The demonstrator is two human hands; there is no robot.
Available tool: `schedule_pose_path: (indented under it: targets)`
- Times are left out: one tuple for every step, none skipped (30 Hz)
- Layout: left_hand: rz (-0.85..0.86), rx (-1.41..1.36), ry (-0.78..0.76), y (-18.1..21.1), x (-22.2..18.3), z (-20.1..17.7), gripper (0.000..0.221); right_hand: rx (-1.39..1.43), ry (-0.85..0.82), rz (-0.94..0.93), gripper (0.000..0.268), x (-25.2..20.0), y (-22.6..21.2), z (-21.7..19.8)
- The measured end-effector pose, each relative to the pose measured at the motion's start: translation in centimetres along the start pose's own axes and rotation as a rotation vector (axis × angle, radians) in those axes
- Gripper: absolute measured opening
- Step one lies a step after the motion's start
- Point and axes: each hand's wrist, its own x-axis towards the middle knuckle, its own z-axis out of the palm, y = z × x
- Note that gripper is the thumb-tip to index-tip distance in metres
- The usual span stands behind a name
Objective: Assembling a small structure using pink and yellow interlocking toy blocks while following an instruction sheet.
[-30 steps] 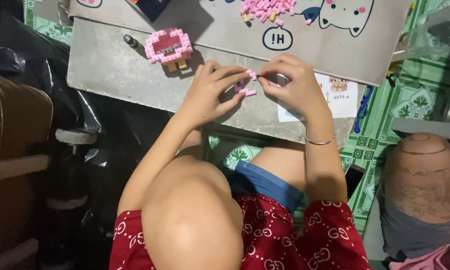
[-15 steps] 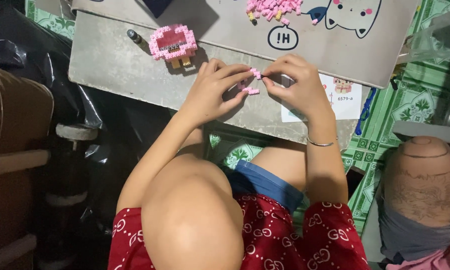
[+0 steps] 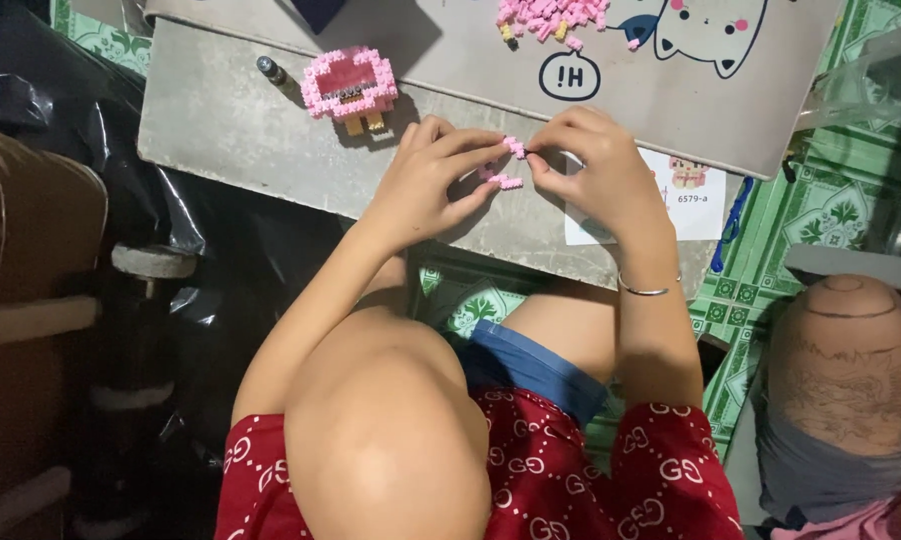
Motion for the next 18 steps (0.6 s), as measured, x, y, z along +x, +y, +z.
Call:
schedule_pose_path:
  targets:
    - [0.000, 0.000, 0.001, 0.0, 0.0, 0.1, 0.029, 0.000, -0.001, 0.000, 0.008, 0.0, 0.0, 0.0]
    - [0.004, -0.001, 0.001, -0.1, 0.0, 0.1, 0.028, -0.051, -0.021, -0.009, 0.005, 0.1, 0.1, 0.0]
    - [0.009, -0.002, 0.002, -0.1, 0.0, 0.1, 0.028, -0.101, -0.041, -0.019, 0.003, 0.2, 0.1, 0.0]
    - [0.008, -0.002, 0.003, -0.2, 0.0, 0.2, 0.028, -0.102, -0.042, -0.020, 0.003, 0.3, 0.1, 0.1]
    - [0.009, -0.004, 0.004, -0.3, 0.0, 0.2, 0.028, -0.192, -0.069, -0.042, 0.004, 0.4, 0.1, 0.1]
    - [0.009, -0.006, 0.003, -0.4, -0.1, 0.3, 0.028, -0.281, -0.096, -0.064, 0.006, 0.5, 0.0, 0.2]
    - [0.007, -0.006, 0.003, -0.3, -0.2, 0.2, 0.028, -0.280, -0.097, -0.064, 0.006, 0.5, 0.1, 0.5]
    - [0.004, -0.012, 0.004, -0.3, -0.1, 0.2, 0.028, -0.360, -0.131, -0.089, 0.006, 0.5, 0.3, 0.6]
    - [0.001, -0.017, 0.005, -0.2, -0.1, 0.2, 0.028, -0.441, -0.165, -0.113, 0.008, 0.5, 0.4, 0.7]
    - [0.003, -0.019, 0.003, -0.2, -0.1, 0.2, 0.028, -0.442, -0.163, -0.110, 0.008, 0.4, 0.3, 0.7]
    - [0.003, -0.018, 0.003, -0.2, -0.1, 0.2, 0.028, -0.449, -0.166, -0.098, 0.007, 0.4, 0.2, 0.8]
    - [0.002, -0.015, 0.004, -0.2, -0.1, 0.2, 0.027, -0.456, -0.169, -0.088, 0.007, 0.4, 0.0, 0.9]
    - [0.003, -0.015, 0.004, -0.3, -0.1, 0.2, 0.027, -0.457, -0.168, -0.088, 0.007, 0.4, -0.3, 0.6]
    - [-0.001, -0.011, 0.003, -0.3, -0.1, 0.2, 0.029, -0.363, -0.160, -0.060, 0.007, 0.4, -0.7, 0.3]
    - [-0.006, -0.007, 0.003, -0.3, -0.1, 0.2, 0.030, -0.269, -0.151, -0.033, 0.007, 0.4, -1.0, -0.1]
    - [-0.002, -0.004, 0.002, -0.2, -0.1, 0.1, 0.030, -0.269, -0.147, -0.033, 0.007, 0.8, -0.5, -0.6]
    - [0.019, 0.021, -0.033, -0.1, 0.0, -0.1, 0.034, -0.148, -0.107, 0.018, 0.004, 1.1, 0.0, -1.2]
    - [0.040, 0.043, -0.070, 0.1, 0.0, -0.2, 0.038, -0.027, -0.067, 0.073, 0.005, 1.3, 0.6, -1.8]
